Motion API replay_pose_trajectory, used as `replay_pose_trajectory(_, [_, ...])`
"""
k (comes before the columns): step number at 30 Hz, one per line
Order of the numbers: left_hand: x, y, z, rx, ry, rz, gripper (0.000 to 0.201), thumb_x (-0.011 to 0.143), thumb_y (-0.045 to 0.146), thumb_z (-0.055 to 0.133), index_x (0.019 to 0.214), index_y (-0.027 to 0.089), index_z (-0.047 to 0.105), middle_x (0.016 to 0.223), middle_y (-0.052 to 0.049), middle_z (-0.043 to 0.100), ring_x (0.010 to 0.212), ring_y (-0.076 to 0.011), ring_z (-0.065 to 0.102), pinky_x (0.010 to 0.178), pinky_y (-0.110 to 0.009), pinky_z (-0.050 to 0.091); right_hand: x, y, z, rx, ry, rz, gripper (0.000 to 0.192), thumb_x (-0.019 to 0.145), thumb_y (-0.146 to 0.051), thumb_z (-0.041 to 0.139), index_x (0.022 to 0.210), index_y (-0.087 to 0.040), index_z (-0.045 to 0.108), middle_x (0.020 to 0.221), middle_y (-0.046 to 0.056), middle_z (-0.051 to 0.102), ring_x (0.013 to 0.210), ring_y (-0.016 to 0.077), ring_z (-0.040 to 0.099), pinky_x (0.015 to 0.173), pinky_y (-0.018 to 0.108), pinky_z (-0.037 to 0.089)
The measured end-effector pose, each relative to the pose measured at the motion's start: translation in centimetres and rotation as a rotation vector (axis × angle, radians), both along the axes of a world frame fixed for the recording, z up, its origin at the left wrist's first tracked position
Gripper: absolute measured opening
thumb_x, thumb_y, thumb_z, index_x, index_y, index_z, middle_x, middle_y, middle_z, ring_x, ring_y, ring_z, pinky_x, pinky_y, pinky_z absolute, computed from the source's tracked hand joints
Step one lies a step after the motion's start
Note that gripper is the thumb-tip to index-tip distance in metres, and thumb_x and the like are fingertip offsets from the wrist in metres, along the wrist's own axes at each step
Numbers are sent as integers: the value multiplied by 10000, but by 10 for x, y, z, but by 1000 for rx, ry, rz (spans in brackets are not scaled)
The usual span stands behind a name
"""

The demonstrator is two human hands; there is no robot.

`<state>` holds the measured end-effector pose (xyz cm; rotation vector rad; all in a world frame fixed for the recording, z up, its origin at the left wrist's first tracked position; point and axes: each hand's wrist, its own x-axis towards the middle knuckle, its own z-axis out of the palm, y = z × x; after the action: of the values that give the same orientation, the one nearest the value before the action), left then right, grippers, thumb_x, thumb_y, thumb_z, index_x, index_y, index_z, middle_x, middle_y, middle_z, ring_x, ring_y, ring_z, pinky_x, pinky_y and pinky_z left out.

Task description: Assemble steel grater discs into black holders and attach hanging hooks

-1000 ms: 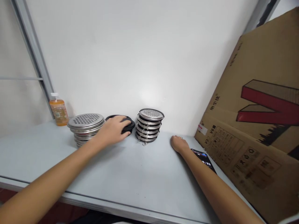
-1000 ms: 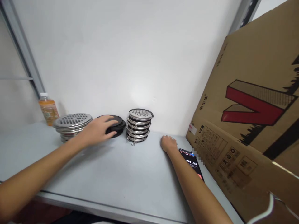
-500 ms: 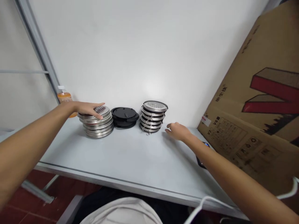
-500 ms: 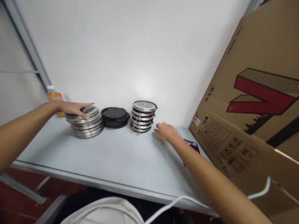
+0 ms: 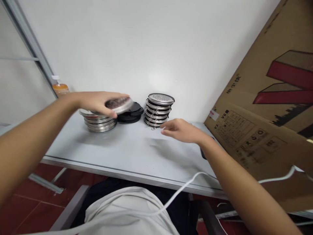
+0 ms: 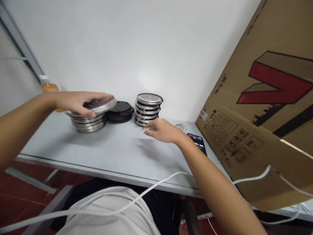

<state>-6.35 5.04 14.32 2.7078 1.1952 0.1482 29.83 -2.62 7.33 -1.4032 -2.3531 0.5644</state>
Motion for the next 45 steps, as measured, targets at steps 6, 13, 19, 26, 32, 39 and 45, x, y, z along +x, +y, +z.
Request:
replay_pose_trajectory(6, [118, -42, -77, -112, 106, -318, 1077, 595, 637, 800, 1539, 308, 401, 1579, -97, 402, 1378, -379, 454, 1128, -427, 378, 0, 30, -5, -36, 118, -13, 252, 927, -312, 539, 967, -147, 725, 851, 67, 756, 752, 179, 682, 669, 271, 493])
replay_pose_trajectory(13, [161, -25, -112, -102, 77, -390, 1094, 606, 692, 780, 1537, 271, 390, 1550, -133, 419, 1336, -377, 480, 1096, -438, 406, 18, 55, -53, 66, 59, 40, 242, 885, -240, 539, 970, -148, 746, 836, 30, 740, 754, 158, 627, 705, 262, 465])
replay_pose_trajectory(19, [173, -21, -110, -83, 115, -361, 1112, 534, 696, 813, 1502, 288, 448, 1481, -128, 499, 1291, -390, 515, 1063, -451, 428, 27, 56, -58, 26, 80, 22, 304, 952, -307, 483, 930, -146, 740, 912, 54, 743, 840, 183, 642, 787, 294, 486])
replay_pose_trajectory(26, [145, -13, -126, -136, -78, -406, 1023, 630, 591, 839, 1511, 245, 452, 1633, -129, 321, 1492, -377, 310, 1208, -458, 292, 14, 50, -64, -123, 156, 136, 592, 921, -564, 579, 1357, -165, 559, 1210, 123, 692, 1057, 249, 656, 926, 383, 518])
replay_pose_trajectory(32, [94, -10, -147, -191, -218, -251, 1312, 618, 549, 875, 1629, 231, 103, 1683, -160, 117, 1543, -360, 155, 1229, -474, 255, -12, 40, -76, -112, -50, 127, 1490, 437, -703, 877, 1619, -172, 143, 1659, 222, 153, 1530, 448, 116, 1213, 576, 207])
replay_pose_trajectory(39, [96, -13, -164, -225, -348, -243, 1344, 663, 546, 844, 1626, 214, -33, 1666, -165, 208, 1525, -339, 248, 1228, -477, 262, -24, 36, -80, -29, -55, 184, 1386, 477, -712, 852, 1599, -177, 240, 1569, 210, 343, 1463, 442, 267, 1176, 557, 278])
replay_pose_trajectory(45, [94, -14, -169, -155, -354, -275, 1274, 685, 527, 832, 1631, 206, 41, 1646, -158, 279, 1507, -343, 296, 1226, -470, 268, -29, 33, -80, 40, -142, 144, 1236, 493, -686, 855, 1535, -209, 393, 1466, 193, 447, 1347, 454, 356, 1075, 618, 354])
